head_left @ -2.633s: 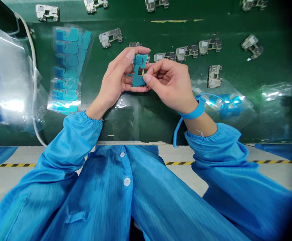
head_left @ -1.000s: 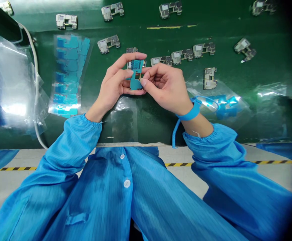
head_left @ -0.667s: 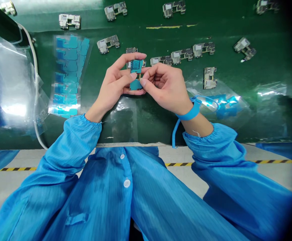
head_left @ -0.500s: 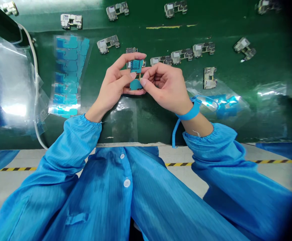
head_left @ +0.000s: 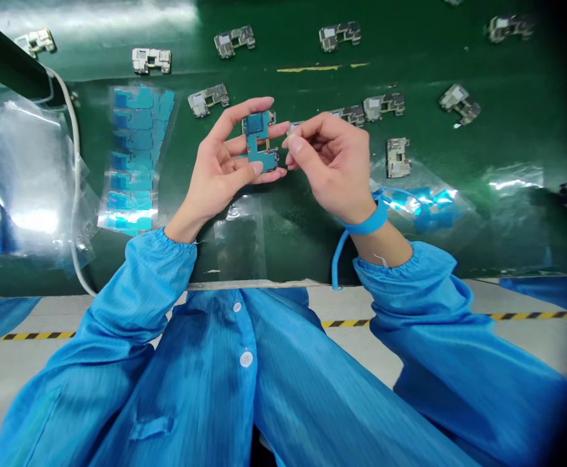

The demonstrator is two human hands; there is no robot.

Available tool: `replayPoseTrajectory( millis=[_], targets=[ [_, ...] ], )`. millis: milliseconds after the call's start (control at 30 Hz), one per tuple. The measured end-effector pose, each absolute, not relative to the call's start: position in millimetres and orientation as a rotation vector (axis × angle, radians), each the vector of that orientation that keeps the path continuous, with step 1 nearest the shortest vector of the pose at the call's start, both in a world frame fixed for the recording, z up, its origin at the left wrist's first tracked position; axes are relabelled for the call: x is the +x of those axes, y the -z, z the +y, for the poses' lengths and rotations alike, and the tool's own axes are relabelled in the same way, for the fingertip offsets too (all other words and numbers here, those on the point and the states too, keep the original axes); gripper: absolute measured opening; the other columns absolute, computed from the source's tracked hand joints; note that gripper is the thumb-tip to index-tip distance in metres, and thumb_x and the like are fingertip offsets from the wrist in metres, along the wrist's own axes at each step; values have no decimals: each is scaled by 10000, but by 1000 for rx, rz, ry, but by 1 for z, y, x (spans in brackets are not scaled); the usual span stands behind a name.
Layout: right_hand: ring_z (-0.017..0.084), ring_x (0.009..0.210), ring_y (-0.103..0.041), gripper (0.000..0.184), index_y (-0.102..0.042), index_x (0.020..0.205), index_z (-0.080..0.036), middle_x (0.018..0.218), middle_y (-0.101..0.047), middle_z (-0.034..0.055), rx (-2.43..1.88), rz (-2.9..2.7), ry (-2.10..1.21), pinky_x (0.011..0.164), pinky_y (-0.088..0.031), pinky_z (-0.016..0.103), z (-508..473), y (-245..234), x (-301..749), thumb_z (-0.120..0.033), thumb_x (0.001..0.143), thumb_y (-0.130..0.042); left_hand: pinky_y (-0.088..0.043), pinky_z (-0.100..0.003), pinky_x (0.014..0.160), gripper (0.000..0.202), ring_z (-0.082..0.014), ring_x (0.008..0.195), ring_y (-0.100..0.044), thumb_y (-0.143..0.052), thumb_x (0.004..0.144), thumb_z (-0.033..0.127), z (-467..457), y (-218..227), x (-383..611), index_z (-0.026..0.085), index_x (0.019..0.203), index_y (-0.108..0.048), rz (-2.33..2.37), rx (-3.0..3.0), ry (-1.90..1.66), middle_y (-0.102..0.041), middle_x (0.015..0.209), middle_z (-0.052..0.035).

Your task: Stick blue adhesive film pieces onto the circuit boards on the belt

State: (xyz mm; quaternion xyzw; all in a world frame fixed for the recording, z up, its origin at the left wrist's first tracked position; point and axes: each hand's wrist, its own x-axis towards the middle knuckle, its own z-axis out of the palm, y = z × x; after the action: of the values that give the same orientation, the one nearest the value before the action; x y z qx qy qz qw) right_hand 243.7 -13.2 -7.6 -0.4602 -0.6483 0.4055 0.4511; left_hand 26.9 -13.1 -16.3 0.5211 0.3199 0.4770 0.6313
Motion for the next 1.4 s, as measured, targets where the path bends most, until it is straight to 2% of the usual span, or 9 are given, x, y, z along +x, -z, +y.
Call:
replayPoseTrajectory(
  millis=[200, 333, 700, 867, 1033, 1167, 1233, 1300, 1400],
  targets=[
    [229, 934, -724, 543, -707, 932, -278, 948, -680, 36, -1095, -1622, -1060, 891, -667, 431, -19, 3, 235, -818, 992, -705, -744, -414, 1011, 831, -339, 1351, -793, -1018, 755, 380, -21, -1, 27, 338, 1503, -657, 809, 1121, -1093, -811, 1394, -81],
    [245, 934, -668, 547, -680, 849, -274, 930, -641, 48, -1086, -1689, -1010, 900, -624, 464, -22, 2, 231, -804, 965, -748, -754, -358, 893, 688, -317, 1308, -813, -952, 866, 498, -23, -1, 32, 326, 1478, -688, 885, 1095, -1091, -859, 1238, -51],
    [191, 718, -512, 479, -637, 797, -260, 818, -586, 23, -1009, -1788, -973, 659, -468, 388, -19, 8, 229, -676, 1009, -747, -768, -314, 758, 513, -222, 923, -881, -952, 887, 523, -26, 4, 35, 173, 1239, -820, 928, 979, -1067, -888, 1115, -85],
    [172, 708, -517, 440, -660, 806, -259, 822, -611, 9, -996, -1798, -1022, 648, -457, 373, -16, 14, 226, -634, 1013, -760, -758, -286, 742, 463, -202, 894, -874, -959, 877, 515, -24, 3, 34, 166, 1163, -857, 956, 917, -1052, -894, 1112, -87],
    [134, 639, -503, 601, -712, 803, -251, 711, -649, -20, -1023, -1858, -1076, 613, -443, 359, 62, 18, 240, -841, 905, -769, -747, -294, 726, 697, -185, 822, -875, -923, 898, 491, -17, 1, 33, 259, 1516, -695, 1010, 856, -1116, -830, 1420, -104],
    [110, 638, -520, 442, -665, 801, -217, 662, -611, -37, -1505, -1776, -795, 714, -508, 336, 172, 7, 265, -579, 1026, -783, -711, -273, 675, 684, -179, 802, -871, -839, 964, 513, -13, -1, 28, 278, 1567, -619, 1047, 905, -1182, -778, 1516, -126],
    [155, 788, -602, 300, -690, 842, -186, 733, -658, 6, -1651, -1807, -623, 924, -549, 382, 210, 0, 268, -380, 1043, -799, -680, -248, 646, 568, -155, 763, -853, -809, 982, 507, -11, -2, 24, 242, 1464, -669, 1065, 926, -1218, -816, 1438, -128],
    [261, 1092, -666, 135, -744, 988, -167, 1013, -760, 97, -1703, -1944, -435, 1142, -510, 484, 227, -5, 259, -281, 1022, -808, -659, -236, 631, 468, -135, 724, -832, -774, 1000, 476, -8, -1, 20, 216, 1380, -692, 1069, 928, -1251, -848, 1354, -122],
    [407, 1466, -539, 276, -775, 1222, -176, 1472, -682, 186, -1614, -2315, -399, 1258, -407, 633, 228, -4, 229, -335, 1004, -833, -632, -225, 614, 336, -117, 682, -805, -715, 1017, 394, -5, 1, 16, 203, 1293, -705, 1080, 921, -1288, -880, 1221, -97]
  ],
)
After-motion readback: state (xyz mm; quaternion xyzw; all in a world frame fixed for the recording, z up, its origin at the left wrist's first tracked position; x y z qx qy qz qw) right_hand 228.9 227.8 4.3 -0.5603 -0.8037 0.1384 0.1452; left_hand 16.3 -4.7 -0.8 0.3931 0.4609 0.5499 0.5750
